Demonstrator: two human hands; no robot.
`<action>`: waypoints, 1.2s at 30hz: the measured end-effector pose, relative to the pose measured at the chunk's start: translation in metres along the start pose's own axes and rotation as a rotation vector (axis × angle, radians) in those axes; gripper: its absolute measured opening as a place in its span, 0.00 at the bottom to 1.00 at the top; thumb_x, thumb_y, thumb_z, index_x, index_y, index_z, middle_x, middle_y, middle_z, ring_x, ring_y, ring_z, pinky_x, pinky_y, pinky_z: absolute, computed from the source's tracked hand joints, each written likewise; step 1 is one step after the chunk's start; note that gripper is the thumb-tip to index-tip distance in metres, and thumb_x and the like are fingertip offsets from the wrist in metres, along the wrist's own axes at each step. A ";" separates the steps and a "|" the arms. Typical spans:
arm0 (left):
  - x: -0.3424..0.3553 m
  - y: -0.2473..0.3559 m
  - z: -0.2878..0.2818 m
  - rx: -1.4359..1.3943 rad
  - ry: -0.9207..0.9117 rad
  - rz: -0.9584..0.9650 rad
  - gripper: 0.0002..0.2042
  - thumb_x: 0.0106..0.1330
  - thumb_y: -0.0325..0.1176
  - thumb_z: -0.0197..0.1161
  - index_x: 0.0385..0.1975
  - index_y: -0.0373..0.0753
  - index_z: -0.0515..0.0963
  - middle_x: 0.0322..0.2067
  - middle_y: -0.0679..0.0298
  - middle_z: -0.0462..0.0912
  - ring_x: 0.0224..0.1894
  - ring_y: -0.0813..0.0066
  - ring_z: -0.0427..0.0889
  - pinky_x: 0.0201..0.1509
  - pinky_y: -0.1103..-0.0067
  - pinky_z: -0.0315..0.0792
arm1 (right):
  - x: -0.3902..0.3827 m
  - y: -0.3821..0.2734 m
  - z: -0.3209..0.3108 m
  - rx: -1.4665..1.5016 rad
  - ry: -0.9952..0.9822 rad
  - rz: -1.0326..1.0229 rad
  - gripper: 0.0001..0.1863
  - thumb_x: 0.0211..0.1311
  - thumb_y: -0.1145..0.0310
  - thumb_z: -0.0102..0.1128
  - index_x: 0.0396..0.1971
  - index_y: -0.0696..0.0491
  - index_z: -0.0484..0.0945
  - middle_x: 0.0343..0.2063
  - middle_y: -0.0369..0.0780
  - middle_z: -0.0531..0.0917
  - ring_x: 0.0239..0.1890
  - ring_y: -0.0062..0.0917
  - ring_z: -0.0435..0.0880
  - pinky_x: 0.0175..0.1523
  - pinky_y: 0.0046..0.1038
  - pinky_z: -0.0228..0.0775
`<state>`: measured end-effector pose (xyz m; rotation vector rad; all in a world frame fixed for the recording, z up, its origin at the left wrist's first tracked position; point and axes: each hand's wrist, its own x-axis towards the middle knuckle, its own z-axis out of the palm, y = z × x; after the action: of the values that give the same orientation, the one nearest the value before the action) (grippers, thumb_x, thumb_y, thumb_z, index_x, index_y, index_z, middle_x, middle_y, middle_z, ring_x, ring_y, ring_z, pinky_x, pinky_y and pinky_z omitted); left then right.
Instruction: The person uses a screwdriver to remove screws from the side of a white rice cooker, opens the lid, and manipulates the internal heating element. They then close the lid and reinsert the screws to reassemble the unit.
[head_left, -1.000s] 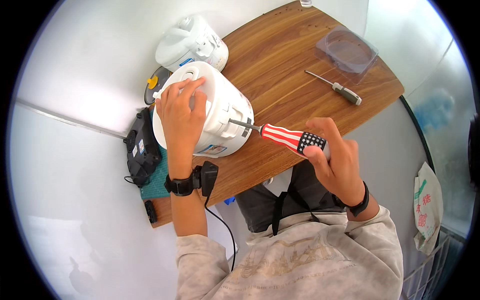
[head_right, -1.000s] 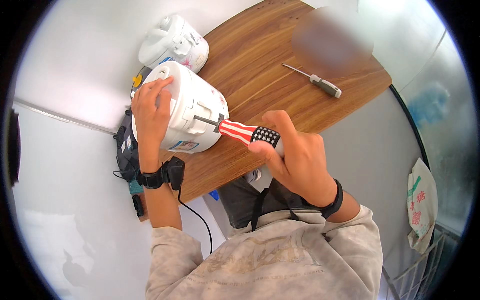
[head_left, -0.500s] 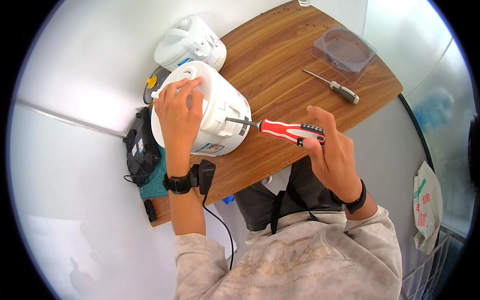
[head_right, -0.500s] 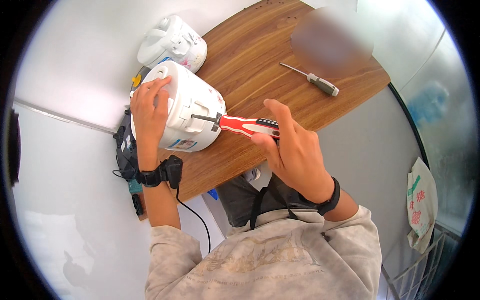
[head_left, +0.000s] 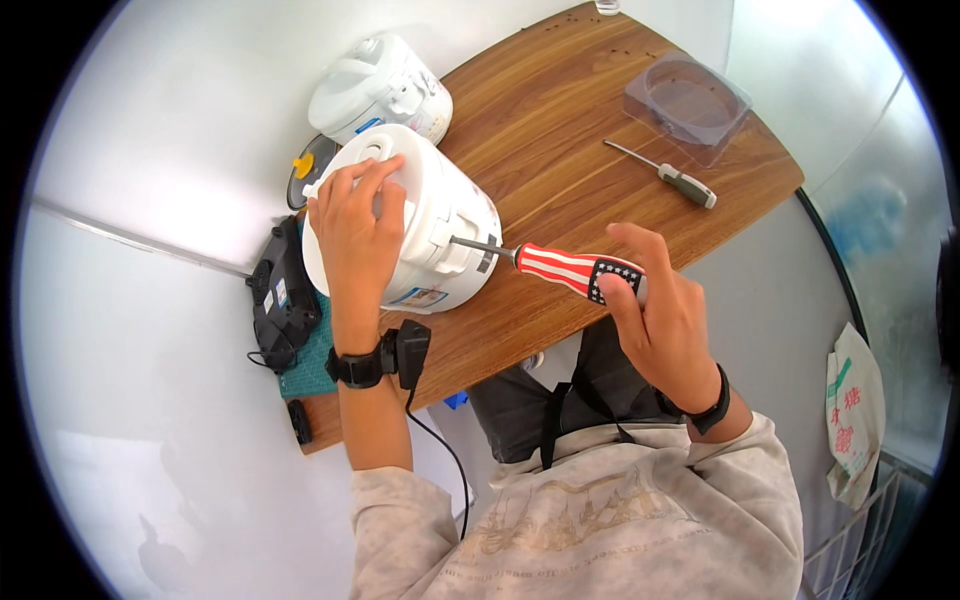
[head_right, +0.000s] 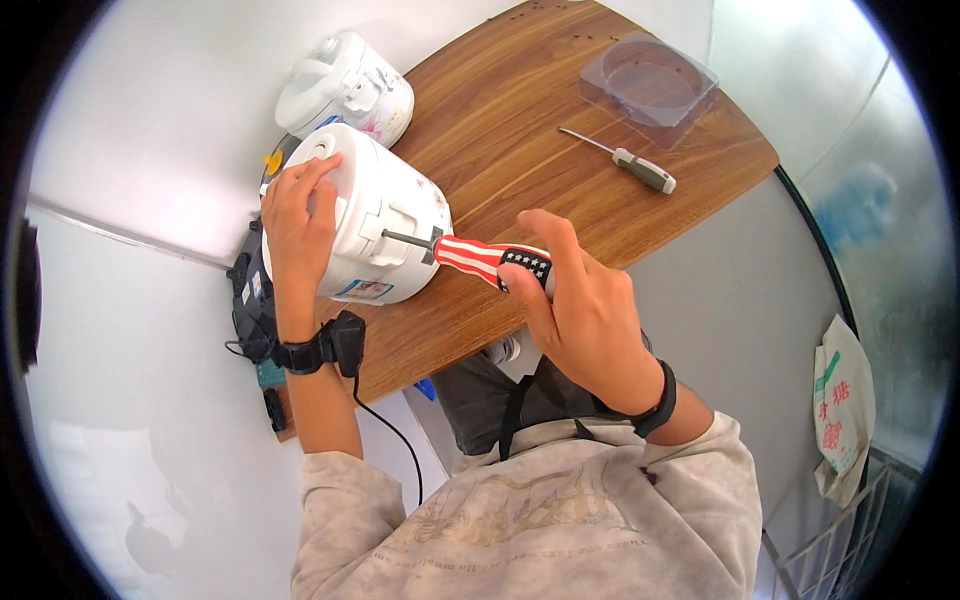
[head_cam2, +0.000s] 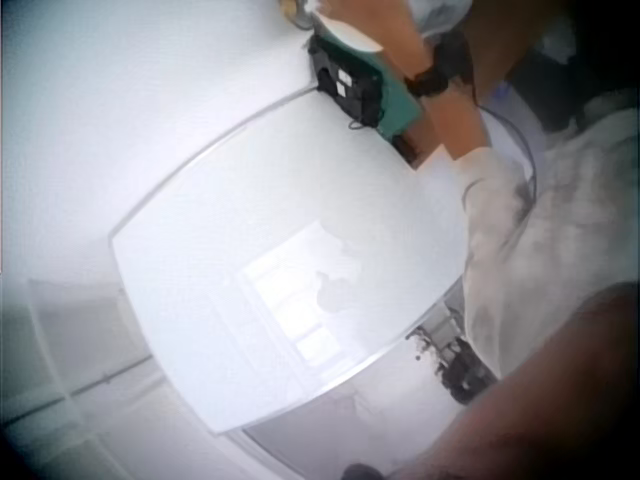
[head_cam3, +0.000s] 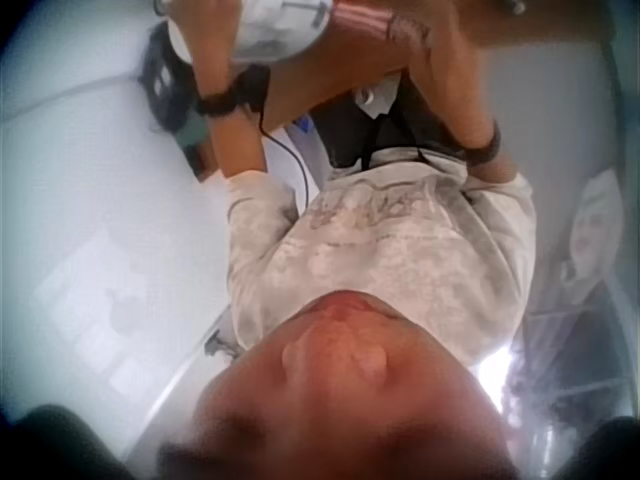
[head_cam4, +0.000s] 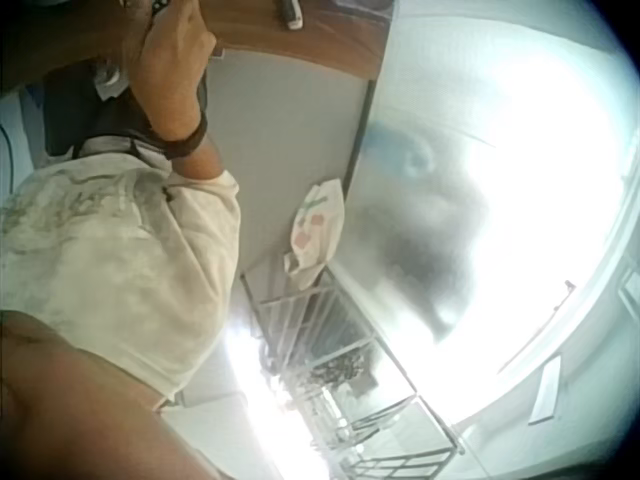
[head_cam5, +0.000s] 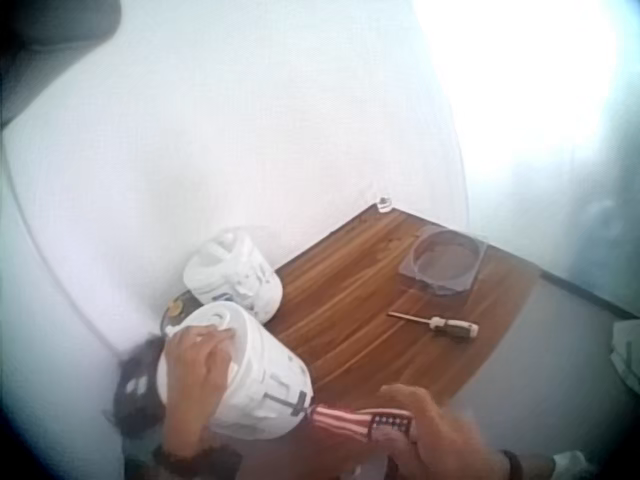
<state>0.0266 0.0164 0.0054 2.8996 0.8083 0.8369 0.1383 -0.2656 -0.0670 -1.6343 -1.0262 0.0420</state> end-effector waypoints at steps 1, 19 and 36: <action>0.000 0.000 0.000 0.003 -0.002 0.000 0.15 0.69 0.37 0.55 0.49 0.52 0.87 0.53 0.63 0.81 0.64 0.62 0.73 0.75 0.47 0.49 | 0.001 0.001 0.000 0.012 -0.009 0.011 0.25 0.65 0.66 0.70 0.56 0.59 0.70 0.47 0.51 0.81 0.40 0.36 0.86 0.32 0.30 0.78; 0.000 -0.002 0.001 0.012 -0.002 0.008 0.15 0.69 0.37 0.55 0.50 0.52 0.86 0.53 0.63 0.81 0.64 0.61 0.73 0.75 0.48 0.50 | 0.002 0.005 0.005 0.076 0.040 -0.240 0.24 0.63 0.70 0.71 0.55 0.58 0.71 0.52 0.48 0.76 0.41 0.41 0.84 0.33 0.33 0.77; 0.000 -0.001 -0.001 -0.004 -0.017 -0.013 0.15 0.70 0.38 0.54 0.51 0.53 0.86 0.54 0.63 0.81 0.65 0.61 0.71 0.76 0.48 0.48 | 0.004 -0.003 0.004 0.027 0.100 -0.203 0.24 0.63 0.68 0.70 0.55 0.56 0.71 0.54 0.50 0.77 0.42 0.40 0.83 0.38 0.34 0.77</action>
<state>0.0256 0.0176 0.0059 2.8907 0.8215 0.8104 0.1368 -0.2599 -0.0639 -1.4856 -1.1046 -0.1589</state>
